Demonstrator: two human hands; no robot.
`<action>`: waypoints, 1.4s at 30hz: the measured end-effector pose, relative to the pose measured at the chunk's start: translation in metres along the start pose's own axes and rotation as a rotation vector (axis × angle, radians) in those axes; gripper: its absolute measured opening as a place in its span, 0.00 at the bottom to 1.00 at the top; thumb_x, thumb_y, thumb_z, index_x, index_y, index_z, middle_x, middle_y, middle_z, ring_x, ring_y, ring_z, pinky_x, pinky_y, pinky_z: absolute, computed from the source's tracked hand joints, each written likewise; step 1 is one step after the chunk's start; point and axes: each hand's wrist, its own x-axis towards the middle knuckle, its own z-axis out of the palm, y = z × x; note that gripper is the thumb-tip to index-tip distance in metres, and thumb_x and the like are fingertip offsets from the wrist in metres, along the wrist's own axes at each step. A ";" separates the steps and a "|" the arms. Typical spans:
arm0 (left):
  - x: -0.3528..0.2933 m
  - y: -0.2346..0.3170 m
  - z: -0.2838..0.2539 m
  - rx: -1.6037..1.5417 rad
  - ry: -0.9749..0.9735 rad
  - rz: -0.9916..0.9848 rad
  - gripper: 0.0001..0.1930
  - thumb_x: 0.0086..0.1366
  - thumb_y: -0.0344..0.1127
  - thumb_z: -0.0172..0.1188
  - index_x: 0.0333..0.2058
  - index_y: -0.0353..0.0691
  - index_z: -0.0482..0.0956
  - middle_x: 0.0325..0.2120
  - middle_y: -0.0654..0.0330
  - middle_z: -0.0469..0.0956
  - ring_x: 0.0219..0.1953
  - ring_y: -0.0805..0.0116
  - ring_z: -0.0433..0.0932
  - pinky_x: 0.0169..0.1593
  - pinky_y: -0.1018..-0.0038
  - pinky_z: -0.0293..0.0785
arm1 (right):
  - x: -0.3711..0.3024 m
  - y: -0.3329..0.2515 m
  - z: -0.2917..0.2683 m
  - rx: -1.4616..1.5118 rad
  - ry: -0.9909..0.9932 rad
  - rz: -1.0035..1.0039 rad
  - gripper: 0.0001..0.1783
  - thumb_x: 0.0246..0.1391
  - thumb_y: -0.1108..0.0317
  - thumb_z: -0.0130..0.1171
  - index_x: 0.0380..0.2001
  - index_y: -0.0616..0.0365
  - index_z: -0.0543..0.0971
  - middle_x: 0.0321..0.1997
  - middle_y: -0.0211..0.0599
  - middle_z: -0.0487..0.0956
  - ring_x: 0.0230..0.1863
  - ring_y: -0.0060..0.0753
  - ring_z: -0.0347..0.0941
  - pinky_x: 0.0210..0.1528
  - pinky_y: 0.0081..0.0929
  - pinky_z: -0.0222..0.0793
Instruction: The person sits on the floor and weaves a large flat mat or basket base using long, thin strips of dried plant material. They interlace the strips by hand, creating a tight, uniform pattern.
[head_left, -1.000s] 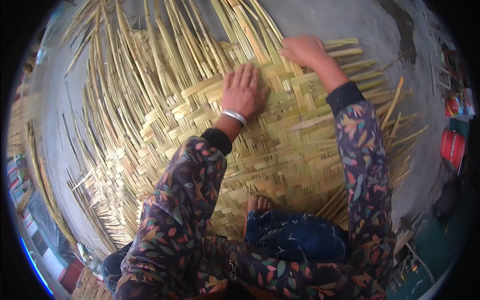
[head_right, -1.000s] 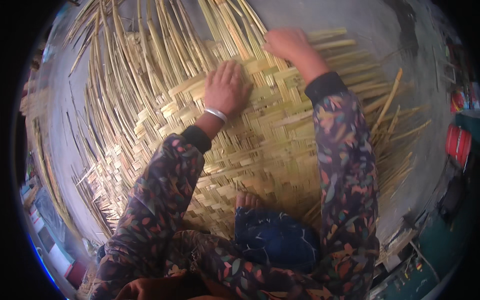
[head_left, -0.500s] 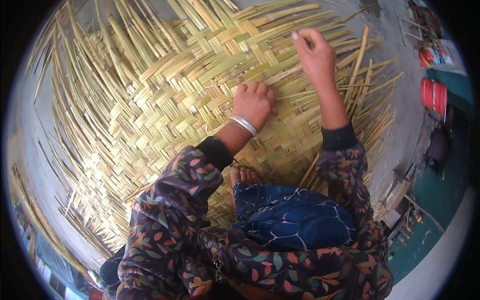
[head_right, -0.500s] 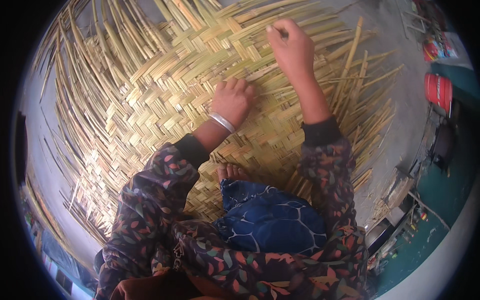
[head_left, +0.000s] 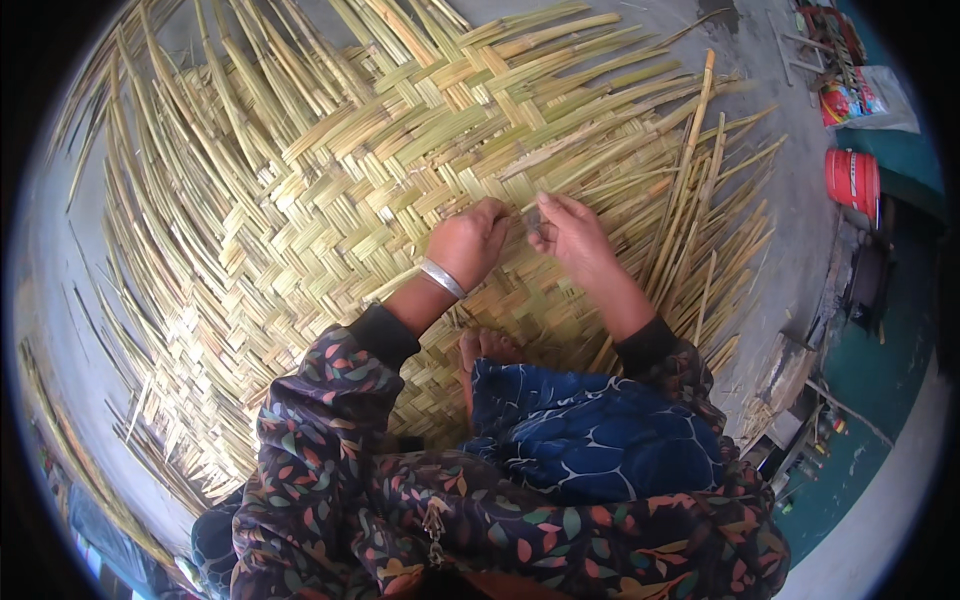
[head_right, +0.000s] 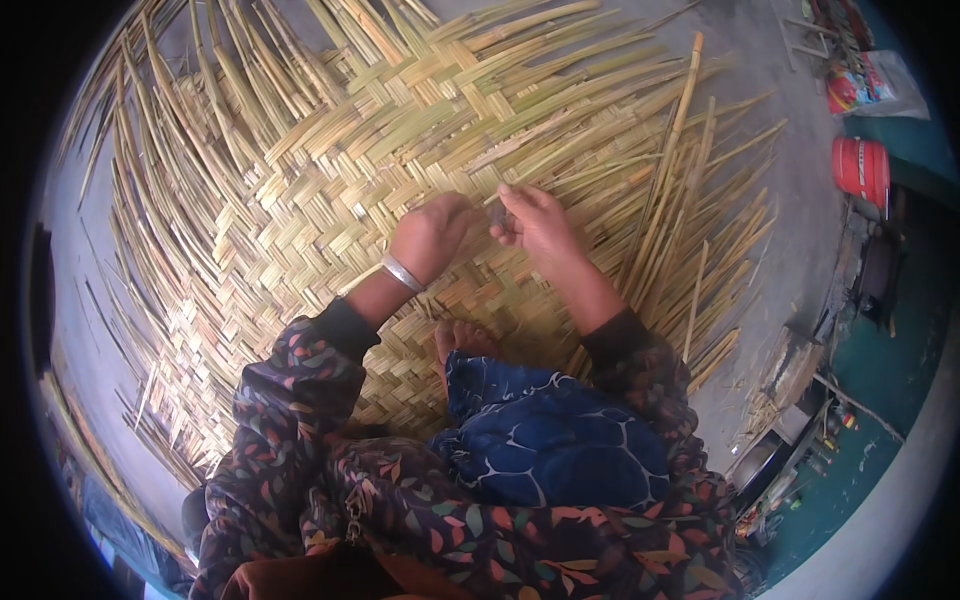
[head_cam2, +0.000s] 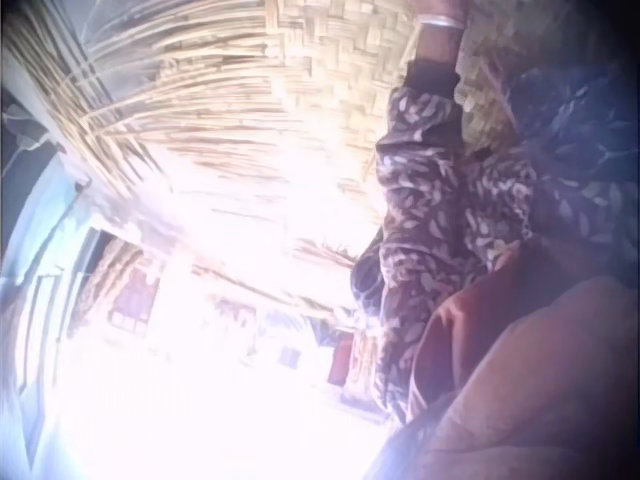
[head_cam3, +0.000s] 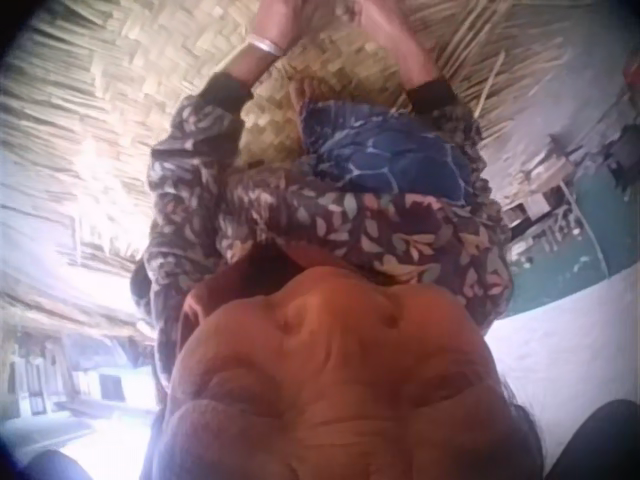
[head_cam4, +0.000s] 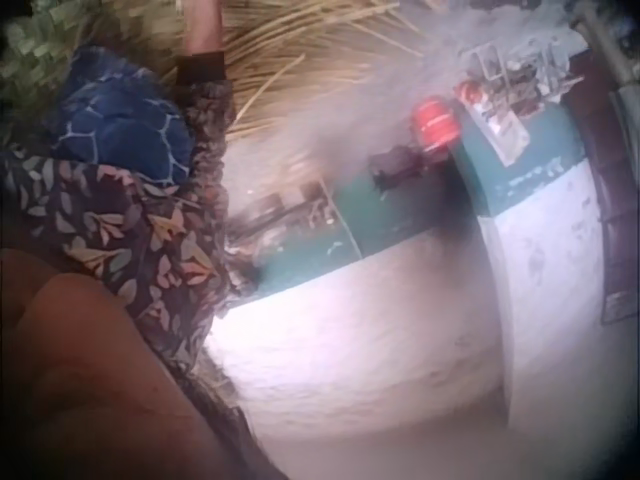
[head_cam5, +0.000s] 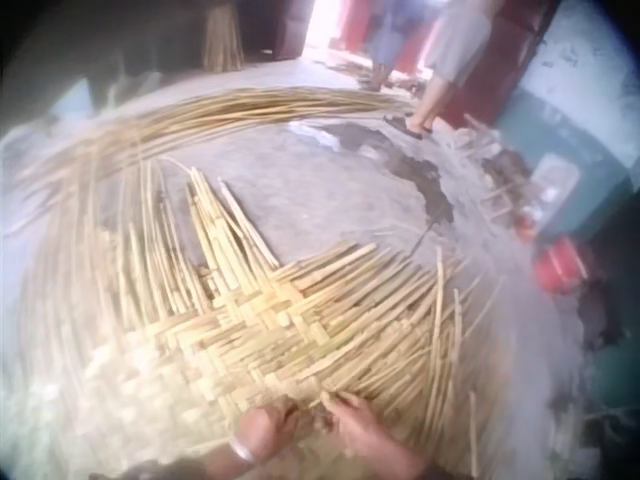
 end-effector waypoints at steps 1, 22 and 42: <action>-0.005 -0.005 0.002 0.013 0.030 0.051 0.09 0.58 0.37 0.56 0.34 0.41 0.76 0.27 0.50 0.78 0.28 0.52 0.77 0.33 0.62 0.74 | 0.002 0.006 0.002 0.019 -0.020 -0.020 0.12 0.58 0.61 0.54 0.35 0.60 0.73 0.27 0.31 0.75 0.25 0.24 0.72 0.25 0.18 0.65; -0.062 -0.014 -0.070 0.016 0.213 -0.028 0.07 0.56 0.35 0.61 0.29 0.39 0.78 0.22 0.53 0.78 0.24 0.61 0.77 0.31 0.71 0.73 | -0.001 0.005 0.083 -0.328 -0.202 -0.303 0.09 0.56 0.64 0.56 0.35 0.59 0.74 0.25 0.27 0.76 0.22 0.15 0.70 0.25 0.14 0.65; -0.080 -0.041 -0.087 -1.261 -0.346 -0.513 0.12 0.61 0.42 0.59 0.37 0.40 0.77 0.26 0.67 0.76 0.25 0.79 0.73 0.27 0.83 0.69 | -0.005 0.003 0.086 -0.073 -0.562 -0.032 0.06 0.57 0.68 0.53 0.35 0.58 0.74 0.30 0.29 0.76 0.30 0.19 0.72 0.34 0.16 0.69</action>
